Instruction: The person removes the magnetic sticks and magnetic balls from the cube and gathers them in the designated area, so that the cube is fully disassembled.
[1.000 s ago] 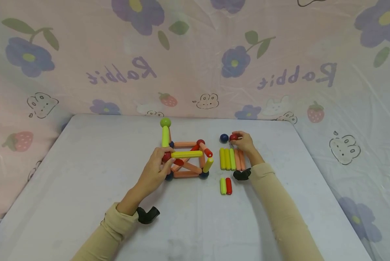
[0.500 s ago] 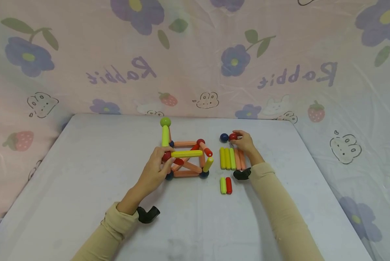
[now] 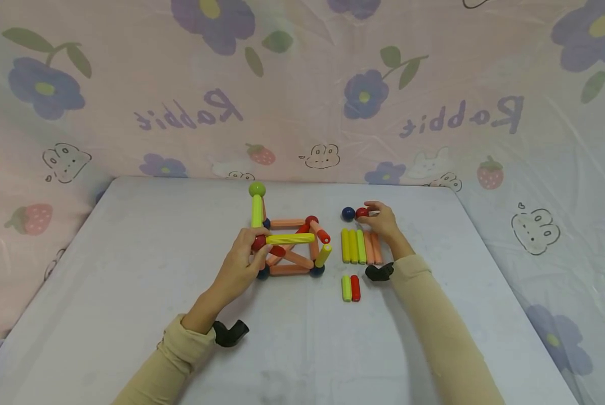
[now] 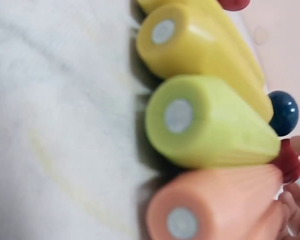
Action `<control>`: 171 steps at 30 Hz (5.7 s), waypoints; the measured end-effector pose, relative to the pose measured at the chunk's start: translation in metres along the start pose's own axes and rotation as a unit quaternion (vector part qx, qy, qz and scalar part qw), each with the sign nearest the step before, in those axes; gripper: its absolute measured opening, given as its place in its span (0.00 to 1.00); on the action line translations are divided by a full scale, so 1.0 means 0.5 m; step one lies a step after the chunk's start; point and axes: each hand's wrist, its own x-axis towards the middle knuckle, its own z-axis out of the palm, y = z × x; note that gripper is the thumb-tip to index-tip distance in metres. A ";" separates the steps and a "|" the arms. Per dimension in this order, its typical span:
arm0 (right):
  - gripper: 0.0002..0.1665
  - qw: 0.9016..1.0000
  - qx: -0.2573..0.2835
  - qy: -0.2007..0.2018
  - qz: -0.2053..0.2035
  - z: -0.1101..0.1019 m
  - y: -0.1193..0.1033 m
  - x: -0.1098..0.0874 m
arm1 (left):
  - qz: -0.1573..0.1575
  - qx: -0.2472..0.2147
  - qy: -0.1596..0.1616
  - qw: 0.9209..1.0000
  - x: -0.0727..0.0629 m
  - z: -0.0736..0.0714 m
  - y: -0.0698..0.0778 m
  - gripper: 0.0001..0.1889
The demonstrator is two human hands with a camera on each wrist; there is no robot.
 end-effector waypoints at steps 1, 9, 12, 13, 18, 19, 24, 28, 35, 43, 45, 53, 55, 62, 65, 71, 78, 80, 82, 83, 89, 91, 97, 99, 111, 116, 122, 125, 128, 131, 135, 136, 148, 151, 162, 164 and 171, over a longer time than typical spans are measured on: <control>0.33 1.000 -0.002 0.007 -0.001 -0.002 -0.001 -0.005 | 0.001 0.000 0.001 1.000 0.000 0.000 0.000 0.17; 0.23 0.994 -0.012 0.076 -0.078 0.003 -0.049 -0.074 | -0.005 -0.006 -0.003 1.000 0.000 0.000 -0.002 0.17; 0.20 0.986 0.000 0.078 -0.147 0.018 -0.079 -0.114 | -0.010 -0.017 -0.010 1.000 0.001 -0.002 -0.003 0.17; 0.20 0.982 0.000 0.078 -0.171 0.024 -0.089 -0.128 | -0.011 -0.020 -0.014 1.000 0.002 -0.002 -0.003 0.17; 0.17 0.954 0.002 0.071 -0.292 0.059 -0.139 -0.194 | -0.007 -0.029 -0.028 0.999 0.004 -0.005 -0.004 0.17; 0.17 0.944 -0.001 0.071 -0.321 0.067 -0.148 -0.206 | -0.006 -0.027 -0.029 0.999 0.004 -0.006 -0.004 0.17; 0.17 0.892 -0.048 0.056 -0.447 0.109 -0.195 -0.253 | 0.003 -0.012 -0.043 0.999 0.005 -0.016 -0.007 0.18; 0.19 0.858 -0.110 0.037 -0.500 0.144 -0.226 -0.271 | 0.005 -0.012 -0.041 0.999 0.006 -0.026 -0.014 0.19; 0.22 0.822 -0.193 0.041 -0.535 0.187 -0.258 -0.266 | 0.007 -0.042 -0.022 0.999 0.000 -0.032 -0.024 0.26; 0.21 0.815 -0.206 0.030 -0.540 0.203 -0.269 -0.264 | 0.012 -0.056 -0.001 0.998 -0.013 -0.035 -0.031 0.24; 0.22 0.817 -0.206 0.024 -0.538 0.205 -0.269 -0.265 | 0.015 -0.055 0.004 0.998 -0.014 -0.035 -0.033 0.23; 0.21 0.814 -0.203 0.028 -0.543 0.209 -0.267 -0.264 | 0.021 -0.052 0.018 0.998 -0.012 -0.028 -0.040 0.22; 0.21 0.812 -0.205 0.032 -0.546 0.209 -0.266 -0.264 | 0.023 -0.051 0.021 0.998 -0.013 -0.027 -0.040 0.21; 0.23 0.814 -0.199 0.041 -0.544 0.203 -0.260 -0.269 | 0.021 -0.051 0.025 0.998 -0.014 -0.027 -0.041 0.21; 0.22 0.821 -0.180 0.045 -0.540 0.193 -0.258 -0.274 | 0.018 -0.052 0.029 0.998 -0.014 -0.027 -0.041 0.22; 0.19 0.830 -0.155 0.047 -0.533 0.172 -0.245 -0.285 | 0.017 -0.051 0.035 0.998 -0.015 -0.026 -0.041 0.21; 0.18 0.866 -0.133 0.044 -0.481 0.144 -0.220 -0.299 | 0.022 -0.048 0.040 0.998 -0.015 -0.024 -0.037 0.21; 0.19 0.880 -0.112 0.038 -0.461 0.134 -0.213 -0.300 | 0.021 -0.049 0.041 0.998 -0.015 -0.024 -0.038 0.21; 0.19 0.890 -0.094 0.035 -0.445 0.124 -0.207 -0.300 | 0.020 -0.049 0.042 0.998 -0.015 -0.022 -0.039 0.21; 0.19 0.892 -0.086 0.037 -0.443 0.120 -0.204 -0.300 | 0.021 -0.050 0.042 0.998 -0.015 -0.021 -0.040 0.21; 0.19 0.896 -0.053 0.053 -0.437 0.096 -0.182 -0.292 | 0.018 -0.052 0.041 0.998 -0.015 -0.019 -0.041 0.21; 0.19 0.904 -0.050 0.052 -0.421 0.089 -0.175 -0.290 | 0.018 -0.052 0.043 0.998 -0.015 -0.019 -0.042 0.21; 0.19 0.925 -0.041 0.068 -0.372 0.062 -0.151 -0.288 | 0.025 -0.052 0.045 0.997 -0.014 -0.017 -0.041 0.21; 0.20 0.931 -0.037 0.075 -0.356 0.054 -0.140 -0.284 | 0.025 -0.052 0.045 0.997 -0.014 -0.017 -0.041 0.21; 0.24 0.956 -0.054 0.093 -0.273 0.017 -0.073 -0.244 | 0.019 -0.053 0.041 0.998 -0.016 -0.017 -0.042 0.21; 0.22 0.966 -0.063 0.102 -0.229 -0.001 -0.039 -0.217 | 0.020 -0.051 0.041 0.998 -0.015 -0.018 -0.042 0.21; 0.23 0.985 -0.057 0.087 -0.140 -0.022 0.003 -0.185 | 0.020 -0.052 0.041 0.998 -0.015 -0.019 -0.041 0.21; 0.25 0.992 -0.049 0.072 -0.091 -0.029 0.017 -0.173 | 0.019 -0.053 0.042 0.998 -0.015 -0.019 -0.041 0.21; 0.26 0.996 -0.043 0.056 -0.052 -0.034 0.027 -0.162 | 0.019 -0.053 0.043 0.998 -0.016 -0.019 -0.041 0.21; 0.27 0.998 -0.042 0.050 -0.024 -0.037 0.036 -0.153 | 0.018 -0.051 0.043 0.998 -0.016 -0.019 -0.041 0.21; 0.28 0.998 -0.042 0.048 0.018 -0.037 0.045 -0.142 | 0.020 -0.048 0.043 0.998 -0.016 -0.019 -0.040 0.21; 0.28 0.998 -0.044 0.048 0.027 -0.037 0.046 -0.140 | 0.020 -0.047 0.043 0.998 -0.016 -0.019 -0.041 0.22; 0.27 0.994 -0.095 0.030 0.032 -0.030 0.060 -0.117 | 0.021 -0.050 0.041 0.998 -0.016 -0.019 -0.042 0.22; 0.28 0.995 -0.095 0.024 0.028 -0.028 0.061 -0.114 | 0.019 -0.052 0.039 0.998 -0.017 -0.019 -0.042 0.22; 0.24 0.989 -0.125 0.071 -0.021 -0.017 0.035 -0.152 | 0.017 -0.051 0.043 0.998 -0.017 -0.016 -0.044 0.21; 0.22 0.988 -0.118 0.082 -0.050 -0.008 0.024 -0.167 | 0.015 -0.053 0.044 0.998 -0.017 -0.016 -0.044 0.21; 0.17 0.981 -0.065 0.059 -0.170 0.042 -0.005 -0.213 | 0.014 -0.052 0.042 0.998 -0.017 -0.018 -0.043 0.22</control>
